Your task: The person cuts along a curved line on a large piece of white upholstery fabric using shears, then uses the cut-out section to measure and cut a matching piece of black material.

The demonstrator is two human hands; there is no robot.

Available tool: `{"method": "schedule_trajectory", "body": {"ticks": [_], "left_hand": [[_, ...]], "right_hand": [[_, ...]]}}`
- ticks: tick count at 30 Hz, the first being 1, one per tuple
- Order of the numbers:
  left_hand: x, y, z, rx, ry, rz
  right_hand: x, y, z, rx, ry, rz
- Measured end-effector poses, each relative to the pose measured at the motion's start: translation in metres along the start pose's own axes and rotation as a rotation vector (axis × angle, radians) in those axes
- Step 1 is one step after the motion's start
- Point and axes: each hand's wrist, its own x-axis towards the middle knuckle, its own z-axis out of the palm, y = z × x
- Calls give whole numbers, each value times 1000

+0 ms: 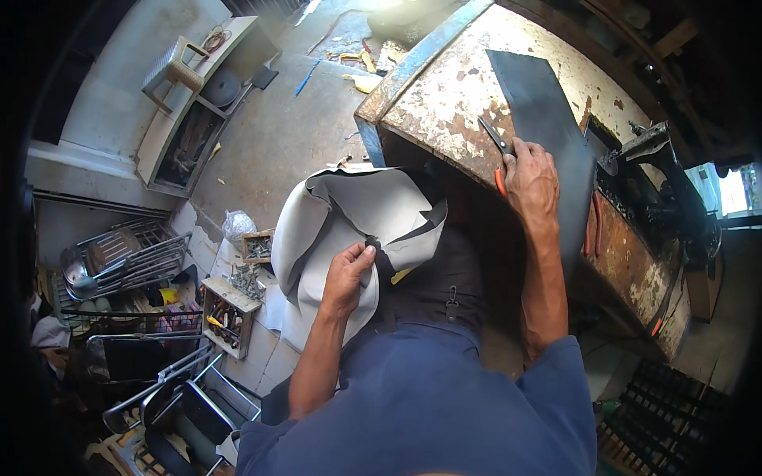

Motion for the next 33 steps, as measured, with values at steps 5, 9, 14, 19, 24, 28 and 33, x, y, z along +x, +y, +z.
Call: {"method": "schedule_trajectory", "body": {"ticks": [5, 9, 14, 19, 24, 28, 33], "left_hand": [[-2, -2, -5, -38, 49, -2], [3, -8, -7, -68, 29, -3], [2, -6, 0, -24, 10, 14], [4, -11, 0, 59, 41, 87], [5, 3, 23, 512, 58, 244], [9, 30, 17, 680, -294, 86], [19, 41, 30, 687, -529, 262]], "right_hand": [[-40, -64, -10, 295, 47, -412], [-98, -95, 16, 342, -167, -699], [-108, -99, 43, 352, -52, -648], [-123, -117, 16, 526, -364, -650], [-129, -92, 9, 737, -467, -276], [-134, -94, 17, 766, -418, -386], [-143, -81, 26, 724, -288, -275]]}}
